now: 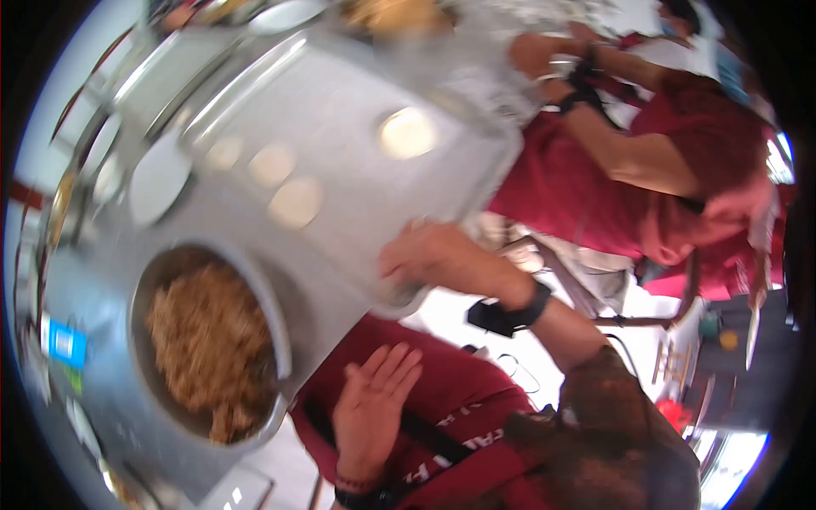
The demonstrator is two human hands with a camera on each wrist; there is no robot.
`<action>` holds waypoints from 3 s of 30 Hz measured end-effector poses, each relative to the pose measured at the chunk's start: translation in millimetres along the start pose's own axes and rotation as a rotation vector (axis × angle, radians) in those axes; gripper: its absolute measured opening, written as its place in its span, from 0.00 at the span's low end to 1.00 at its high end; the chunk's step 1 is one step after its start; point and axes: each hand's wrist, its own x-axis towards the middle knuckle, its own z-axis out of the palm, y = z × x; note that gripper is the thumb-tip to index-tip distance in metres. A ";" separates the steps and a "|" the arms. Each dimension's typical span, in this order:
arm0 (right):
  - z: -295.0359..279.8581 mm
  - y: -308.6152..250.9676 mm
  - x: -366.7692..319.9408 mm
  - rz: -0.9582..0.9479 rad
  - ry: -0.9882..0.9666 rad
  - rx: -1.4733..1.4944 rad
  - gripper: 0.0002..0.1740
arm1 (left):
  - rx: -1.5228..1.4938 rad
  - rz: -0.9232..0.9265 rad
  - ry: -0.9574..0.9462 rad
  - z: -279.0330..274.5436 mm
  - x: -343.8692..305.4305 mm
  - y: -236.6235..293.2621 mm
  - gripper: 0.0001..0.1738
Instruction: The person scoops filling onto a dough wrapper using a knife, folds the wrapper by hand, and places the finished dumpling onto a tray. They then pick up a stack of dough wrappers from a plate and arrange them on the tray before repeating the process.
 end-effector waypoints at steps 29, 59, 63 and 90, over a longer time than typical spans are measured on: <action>26.0 -27.9 10.4 0.084 0.075 -0.045 0.11 | 0.066 -0.161 -0.268 -2.4 -44.6 20.8 0.30; 22.7 -41.5 6.2 0.152 0.110 -0.202 0.19 | -0.014 0.116 -0.204 -63.8 -59.1 53.6 0.23; 19.2 -47.5 6.6 0.155 0.103 -0.195 0.18 | -0.028 0.139 -0.205 -83.6 -47.3 70.4 0.23; -70.6 48.8 81.7 0.521 0.228 -0.604 0.14 | 0.048 0.204 0.086 -39.7 -47.2 45.9 0.19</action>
